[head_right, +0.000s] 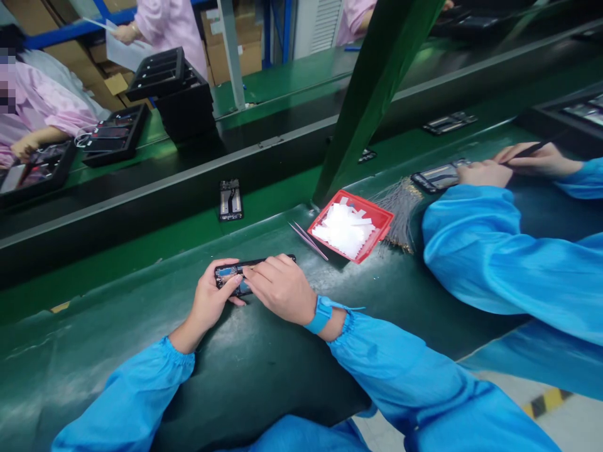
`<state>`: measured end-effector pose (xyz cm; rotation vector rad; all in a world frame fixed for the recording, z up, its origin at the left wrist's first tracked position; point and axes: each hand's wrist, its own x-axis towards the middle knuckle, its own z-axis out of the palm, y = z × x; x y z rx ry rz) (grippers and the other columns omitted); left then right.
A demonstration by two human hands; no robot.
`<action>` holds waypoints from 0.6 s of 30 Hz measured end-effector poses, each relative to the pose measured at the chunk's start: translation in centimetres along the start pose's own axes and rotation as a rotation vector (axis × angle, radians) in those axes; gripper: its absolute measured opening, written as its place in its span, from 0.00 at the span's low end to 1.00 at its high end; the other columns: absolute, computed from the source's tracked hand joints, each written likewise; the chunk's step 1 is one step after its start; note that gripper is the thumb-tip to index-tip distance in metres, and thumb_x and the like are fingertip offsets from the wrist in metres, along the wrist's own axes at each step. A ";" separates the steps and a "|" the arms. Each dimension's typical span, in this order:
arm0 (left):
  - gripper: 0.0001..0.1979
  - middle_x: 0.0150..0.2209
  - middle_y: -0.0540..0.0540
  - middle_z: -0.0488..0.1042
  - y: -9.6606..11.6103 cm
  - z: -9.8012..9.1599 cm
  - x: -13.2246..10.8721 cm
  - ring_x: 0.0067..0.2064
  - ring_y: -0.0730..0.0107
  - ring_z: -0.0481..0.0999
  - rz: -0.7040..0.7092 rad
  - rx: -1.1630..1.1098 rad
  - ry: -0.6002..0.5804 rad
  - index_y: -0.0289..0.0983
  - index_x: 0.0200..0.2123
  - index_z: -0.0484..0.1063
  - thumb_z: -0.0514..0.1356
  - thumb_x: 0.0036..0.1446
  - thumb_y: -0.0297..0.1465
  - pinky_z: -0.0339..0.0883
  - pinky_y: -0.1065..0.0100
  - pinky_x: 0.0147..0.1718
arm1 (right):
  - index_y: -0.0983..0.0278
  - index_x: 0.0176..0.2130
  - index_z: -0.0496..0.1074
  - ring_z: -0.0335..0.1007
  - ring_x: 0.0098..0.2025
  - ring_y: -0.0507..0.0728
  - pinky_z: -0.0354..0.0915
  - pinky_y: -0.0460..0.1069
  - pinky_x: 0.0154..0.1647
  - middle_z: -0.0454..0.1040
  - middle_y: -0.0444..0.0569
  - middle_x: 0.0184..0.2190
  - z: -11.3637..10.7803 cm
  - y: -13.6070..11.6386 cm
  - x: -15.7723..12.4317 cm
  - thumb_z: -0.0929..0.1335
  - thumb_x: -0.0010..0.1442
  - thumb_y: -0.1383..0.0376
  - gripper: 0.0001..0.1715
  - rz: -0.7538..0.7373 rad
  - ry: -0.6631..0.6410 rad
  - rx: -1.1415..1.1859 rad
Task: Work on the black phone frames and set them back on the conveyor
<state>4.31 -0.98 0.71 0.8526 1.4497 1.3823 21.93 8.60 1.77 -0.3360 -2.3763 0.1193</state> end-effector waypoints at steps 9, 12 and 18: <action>0.27 0.40 0.47 0.76 0.3 0.3 0.1 0.35 0.69 0.79 -0.038 -0.018 0.028 0.38 0.52 0.73 0.71 0.53 0.44 0.81 0.69 0.22 | 0.66 0.51 0.77 0.70 0.38 0.60 0.60 0.56 0.37 0.79 0.52 0.39 0.2 0.0 0.0 0.64 0.74 0.70 0.12 0.023 -0.016 0.016; 0.27 0.43 0.46 0.76 0.4 0.2 0.0 0.35 0.70 0.79 -0.029 -0.010 0.011 0.39 0.53 0.72 0.71 0.54 0.43 0.82 0.69 0.24 | 0.67 0.50 0.76 0.71 0.38 0.60 0.60 0.56 0.37 0.79 0.52 0.39 0.3 0.1 0.0 0.65 0.73 0.72 0.11 0.034 0.002 0.050; 0.26 0.43 0.46 0.77 0.0 0.0 -0.1 0.36 0.69 0.80 -0.023 -0.017 0.002 0.40 0.54 0.73 0.71 0.55 0.43 0.83 0.68 0.25 | 0.67 0.49 0.77 0.72 0.39 0.60 0.60 0.56 0.37 0.80 0.52 0.39 0.3 0.0 -0.1 0.66 0.72 0.71 0.10 0.036 0.007 0.062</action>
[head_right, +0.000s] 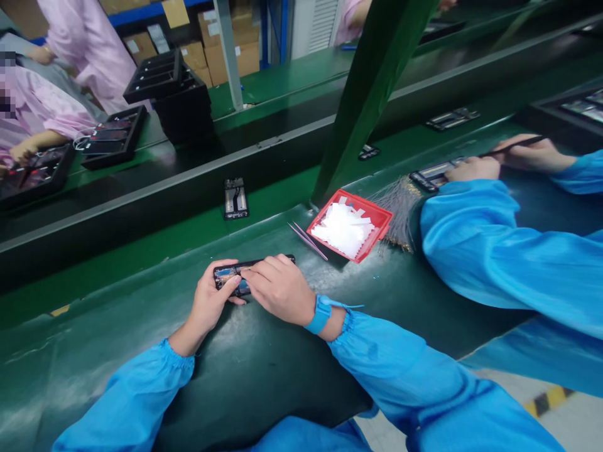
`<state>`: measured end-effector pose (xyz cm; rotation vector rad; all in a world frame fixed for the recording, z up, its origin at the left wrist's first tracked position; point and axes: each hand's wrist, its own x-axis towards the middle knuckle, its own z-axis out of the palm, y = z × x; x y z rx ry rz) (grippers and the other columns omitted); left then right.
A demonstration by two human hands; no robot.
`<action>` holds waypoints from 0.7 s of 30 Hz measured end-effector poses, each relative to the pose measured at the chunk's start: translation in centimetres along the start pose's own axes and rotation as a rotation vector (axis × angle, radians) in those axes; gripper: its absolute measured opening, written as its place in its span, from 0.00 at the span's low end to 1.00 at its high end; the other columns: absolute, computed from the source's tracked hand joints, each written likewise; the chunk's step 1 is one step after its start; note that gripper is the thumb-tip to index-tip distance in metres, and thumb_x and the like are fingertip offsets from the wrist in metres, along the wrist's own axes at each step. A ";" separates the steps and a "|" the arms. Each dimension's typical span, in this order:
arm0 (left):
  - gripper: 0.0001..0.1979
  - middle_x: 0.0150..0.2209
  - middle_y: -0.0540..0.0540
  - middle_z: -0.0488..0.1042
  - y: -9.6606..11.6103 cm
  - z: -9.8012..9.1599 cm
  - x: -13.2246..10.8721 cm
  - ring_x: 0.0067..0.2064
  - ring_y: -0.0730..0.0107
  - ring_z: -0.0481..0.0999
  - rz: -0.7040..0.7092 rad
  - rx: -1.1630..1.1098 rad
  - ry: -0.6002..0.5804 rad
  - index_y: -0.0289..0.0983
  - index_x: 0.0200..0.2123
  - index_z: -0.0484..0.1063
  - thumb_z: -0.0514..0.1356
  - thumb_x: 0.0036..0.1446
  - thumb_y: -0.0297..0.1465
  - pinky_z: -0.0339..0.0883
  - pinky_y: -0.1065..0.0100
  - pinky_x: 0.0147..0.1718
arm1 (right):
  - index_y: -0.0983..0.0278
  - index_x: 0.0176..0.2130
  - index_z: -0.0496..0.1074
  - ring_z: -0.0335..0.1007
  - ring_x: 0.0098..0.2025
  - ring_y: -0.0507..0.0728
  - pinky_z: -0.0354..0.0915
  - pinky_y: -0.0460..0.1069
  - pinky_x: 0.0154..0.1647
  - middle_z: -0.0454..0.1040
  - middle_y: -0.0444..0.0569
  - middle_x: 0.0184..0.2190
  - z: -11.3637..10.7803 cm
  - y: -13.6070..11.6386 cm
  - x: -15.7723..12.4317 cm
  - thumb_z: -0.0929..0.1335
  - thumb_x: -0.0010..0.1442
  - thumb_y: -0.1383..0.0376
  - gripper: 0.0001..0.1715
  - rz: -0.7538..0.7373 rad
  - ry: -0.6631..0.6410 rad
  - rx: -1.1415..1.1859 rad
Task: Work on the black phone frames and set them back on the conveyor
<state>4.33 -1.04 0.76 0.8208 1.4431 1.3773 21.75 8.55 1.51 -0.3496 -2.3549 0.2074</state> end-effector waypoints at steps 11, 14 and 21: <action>0.27 0.42 0.46 0.76 0.1 0.1 0.0 0.35 0.69 0.81 -0.007 -0.008 0.017 0.38 0.52 0.73 0.72 0.53 0.43 0.83 0.68 0.25 | 0.68 0.48 0.78 0.70 0.37 0.60 0.58 0.56 0.36 0.79 0.52 0.38 -0.4 -0.1 0.3 0.65 0.73 0.72 0.11 -0.022 0.007 -0.039; 0.27 0.42 0.46 0.77 0.0 0.1 0.0 0.35 0.69 0.81 -0.013 -0.012 0.028 0.38 0.52 0.73 0.72 0.52 0.43 0.82 0.68 0.24 | 0.67 0.48 0.78 0.69 0.37 0.60 0.59 0.56 0.36 0.79 0.51 0.37 -0.3 -0.1 0.3 0.65 0.74 0.71 0.11 -0.027 0.004 -0.050; 0.27 0.37 0.48 0.77 0.2 0.3 -0.1 0.34 0.68 0.81 -0.029 -0.011 0.052 0.38 0.52 0.74 0.72 0.52 0.44 0.82 0.69 0.24 | 0.67 0.48 0.77 0.69 0.37 0.59 0.58 0.55 0.37 0.79 0.51 0.38 -0.1 0.0 0.1 0.65 0.75 0.70 0.11 -0.034 -0.004 -0.055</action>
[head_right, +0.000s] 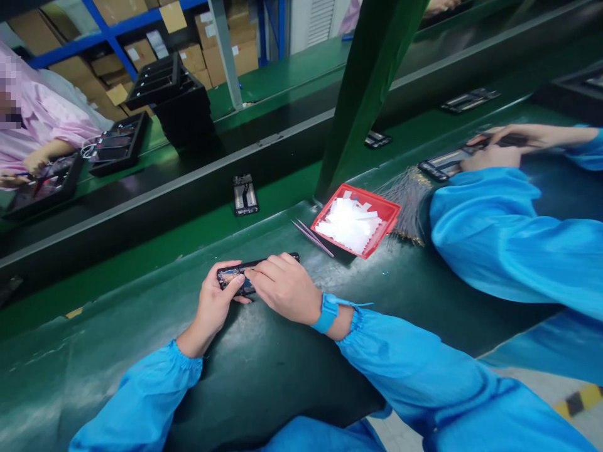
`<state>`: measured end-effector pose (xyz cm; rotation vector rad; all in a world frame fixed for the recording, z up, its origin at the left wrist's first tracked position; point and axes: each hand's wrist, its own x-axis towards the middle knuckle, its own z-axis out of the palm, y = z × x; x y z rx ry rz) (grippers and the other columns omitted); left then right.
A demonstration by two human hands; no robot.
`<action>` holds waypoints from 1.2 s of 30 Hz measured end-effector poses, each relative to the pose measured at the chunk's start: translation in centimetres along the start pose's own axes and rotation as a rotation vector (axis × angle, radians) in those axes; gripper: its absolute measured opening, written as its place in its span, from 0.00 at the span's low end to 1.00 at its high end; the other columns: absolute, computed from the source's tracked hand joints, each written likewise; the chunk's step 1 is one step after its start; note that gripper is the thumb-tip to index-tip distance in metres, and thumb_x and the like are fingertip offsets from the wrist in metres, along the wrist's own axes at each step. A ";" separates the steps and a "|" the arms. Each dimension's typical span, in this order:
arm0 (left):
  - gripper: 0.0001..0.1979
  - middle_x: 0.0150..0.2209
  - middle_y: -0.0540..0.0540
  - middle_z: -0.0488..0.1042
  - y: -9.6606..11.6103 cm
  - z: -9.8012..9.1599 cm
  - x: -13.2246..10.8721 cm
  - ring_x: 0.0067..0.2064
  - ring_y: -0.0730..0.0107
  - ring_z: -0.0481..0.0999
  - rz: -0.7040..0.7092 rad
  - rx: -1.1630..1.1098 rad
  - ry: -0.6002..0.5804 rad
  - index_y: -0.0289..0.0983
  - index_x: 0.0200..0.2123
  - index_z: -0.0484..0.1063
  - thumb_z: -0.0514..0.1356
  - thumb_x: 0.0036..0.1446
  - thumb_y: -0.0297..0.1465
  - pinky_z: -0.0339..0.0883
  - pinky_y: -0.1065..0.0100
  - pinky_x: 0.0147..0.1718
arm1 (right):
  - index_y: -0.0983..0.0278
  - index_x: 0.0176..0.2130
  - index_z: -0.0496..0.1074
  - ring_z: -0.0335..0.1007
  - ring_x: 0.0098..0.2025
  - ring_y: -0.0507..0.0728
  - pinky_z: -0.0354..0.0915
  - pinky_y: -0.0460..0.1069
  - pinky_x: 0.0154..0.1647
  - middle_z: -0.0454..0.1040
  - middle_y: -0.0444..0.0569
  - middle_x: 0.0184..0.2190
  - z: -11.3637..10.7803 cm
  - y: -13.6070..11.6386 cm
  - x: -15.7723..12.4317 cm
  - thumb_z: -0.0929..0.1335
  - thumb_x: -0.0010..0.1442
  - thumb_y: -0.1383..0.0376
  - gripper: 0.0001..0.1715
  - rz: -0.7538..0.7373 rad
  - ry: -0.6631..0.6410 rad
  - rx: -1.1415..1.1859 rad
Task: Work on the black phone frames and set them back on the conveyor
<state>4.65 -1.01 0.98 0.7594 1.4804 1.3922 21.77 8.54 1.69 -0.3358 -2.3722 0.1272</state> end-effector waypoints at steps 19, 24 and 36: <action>0.27 0.41 0.46 0.76 0.9 -0.7 0.5 0.32 0.70 0.79 0.119 0.153 0.140 0.37 0.52 0.71 0.68 0.56 0.48 0.79 0.69 0.17 | 0.64 0.54 0.74 0.72 0.45 0.63 0.66 0.58 0.44 0.78 0.55 0.47 0.2 0.5 0.3 0.65 0.72 0.70 0.14 0.108 0.026 0.128; 0.28 0.43 0.45 0.75 0.9 -1.7 1.4 0.36 0.68 0.80 0.185 0.176 0.200 0.37 0.52 0.70 0.67 0.56 0.49 0.81 0.68 0.20 | 0.64 0.57 0.70 0.70 0.54 0.69 0.68 0.64 0.53 0.73 0.59 0.51 0.6 2.9 0.4 0.66 0.65 0.68 0.20 0.347 0.192 0.155; 0.25 0.44 0.45 0.75 0.4 -1.4 0.7 0.36 0.68 0.82 0.264 0.235 0.181 0.38 0.55 0.68 0.64 0.62 0.47 0.84 0.65 0.25 | 0.61 0.57 0.66 0.74 0.52 0.65 0.72 0.60 0.55 0.75 0.54 0.51 2.3 4.4 0.0 0.66 0.62 0.67 0.24 0.523 0.106 0.308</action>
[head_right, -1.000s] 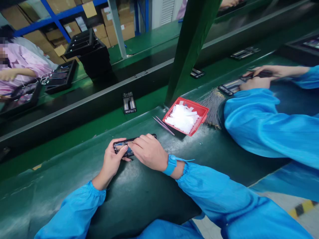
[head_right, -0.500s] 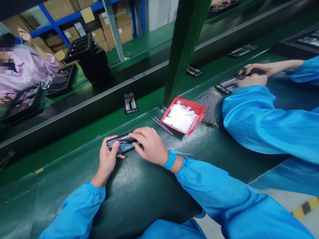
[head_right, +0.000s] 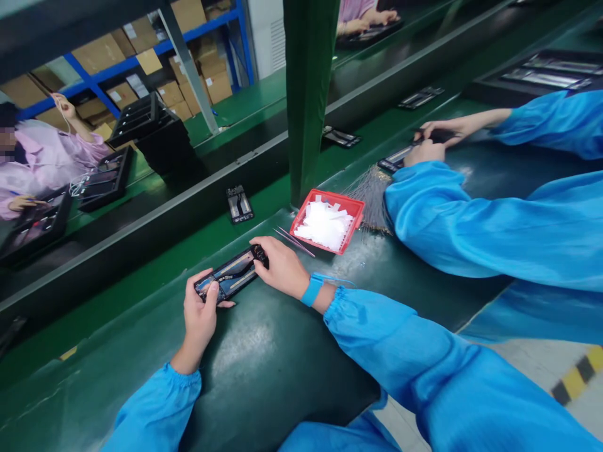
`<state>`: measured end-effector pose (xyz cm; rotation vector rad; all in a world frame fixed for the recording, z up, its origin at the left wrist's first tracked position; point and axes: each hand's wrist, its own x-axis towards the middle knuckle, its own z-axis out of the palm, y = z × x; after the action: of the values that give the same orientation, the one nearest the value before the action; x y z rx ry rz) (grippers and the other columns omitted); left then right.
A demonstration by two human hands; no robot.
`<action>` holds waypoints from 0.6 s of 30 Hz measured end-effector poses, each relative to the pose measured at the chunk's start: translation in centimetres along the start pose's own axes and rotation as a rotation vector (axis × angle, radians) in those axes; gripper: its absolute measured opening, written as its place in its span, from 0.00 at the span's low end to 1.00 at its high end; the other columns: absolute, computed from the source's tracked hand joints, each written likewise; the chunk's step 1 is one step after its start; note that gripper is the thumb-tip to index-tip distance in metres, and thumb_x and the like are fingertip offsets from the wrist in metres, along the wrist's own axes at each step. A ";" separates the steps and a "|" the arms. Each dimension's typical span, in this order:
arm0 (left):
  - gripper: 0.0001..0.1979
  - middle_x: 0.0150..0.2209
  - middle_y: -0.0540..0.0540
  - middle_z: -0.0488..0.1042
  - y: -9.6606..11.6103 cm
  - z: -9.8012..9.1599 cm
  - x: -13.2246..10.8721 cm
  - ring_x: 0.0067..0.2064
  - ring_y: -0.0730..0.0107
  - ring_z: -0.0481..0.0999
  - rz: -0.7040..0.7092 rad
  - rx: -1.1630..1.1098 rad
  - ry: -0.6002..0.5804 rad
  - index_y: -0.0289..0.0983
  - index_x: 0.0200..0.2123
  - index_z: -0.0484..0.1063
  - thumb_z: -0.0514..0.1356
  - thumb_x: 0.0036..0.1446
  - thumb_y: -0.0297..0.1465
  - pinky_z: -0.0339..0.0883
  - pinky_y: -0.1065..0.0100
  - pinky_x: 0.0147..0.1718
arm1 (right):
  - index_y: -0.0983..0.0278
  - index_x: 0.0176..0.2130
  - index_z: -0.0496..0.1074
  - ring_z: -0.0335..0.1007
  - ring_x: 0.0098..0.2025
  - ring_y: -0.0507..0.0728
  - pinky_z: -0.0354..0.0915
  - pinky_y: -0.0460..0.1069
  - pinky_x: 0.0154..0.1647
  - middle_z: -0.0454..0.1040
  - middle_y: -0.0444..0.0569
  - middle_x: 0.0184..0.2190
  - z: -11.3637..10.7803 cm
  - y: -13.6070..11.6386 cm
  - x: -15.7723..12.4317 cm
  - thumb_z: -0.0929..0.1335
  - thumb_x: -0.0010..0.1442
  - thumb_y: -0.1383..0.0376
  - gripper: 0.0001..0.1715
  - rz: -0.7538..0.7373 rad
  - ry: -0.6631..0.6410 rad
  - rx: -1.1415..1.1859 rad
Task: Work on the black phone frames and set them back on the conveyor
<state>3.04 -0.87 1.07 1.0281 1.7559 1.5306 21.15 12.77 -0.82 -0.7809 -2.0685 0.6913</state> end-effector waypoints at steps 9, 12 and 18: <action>0.21 0.49 0.41 0.79 -0.2 1.5 -2.2 0.32 0.70 0.84 0.085 0.135 -0.015 0.38 0.57 0.65 0.60 0.67 0.43 0.84 0.66 0.27 | 0.59 0.60 0.62 0.69 0.55 0.70 0.68 0.68 0.58 0.70 0.56 0.52 0.2 -2.7 -0.4 0.76 0.56 0.57 0.37 0.119 0.034 -0.036; 0.20 0.48 0.40 0.81 -0.2 2.0 -2.7 0.28 0.71 0.84 0.120 0.168 -0.012 0.37 0.57 0.64 0.59 0.68 0.42 0.82 0.68 0.26 | 0.60 0.61 0.62 0.67 0.58 0.71 0.66 0.69 0.60 0.68 0.58 0.55 0.6 -3.4 -0.7 0.79 0.53 0.54 0.43 0.148 0.050 -0.029; 0.19 0.46 0.38 0.83 -0.4 2.3 -3.2 0.27 0.69 0.84 0.168 0.266 0.011 0.37 0.56 0.64 0.58 0.68 0.41 0.81 0.67 0.27 | 0.61 0.62 0.62 0.58 0.67 0.74 0.62 0.71 0.65 0.62 0.63 0.59 1.1 -4.0 -1.5 0.79 0.54 0.54 0.44 0.156 0.054 -0.029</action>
<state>6.53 -2.37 0.13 1.3293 1.9605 1.4270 19.79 8.79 0.63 -0.9748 -1.9882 0.7185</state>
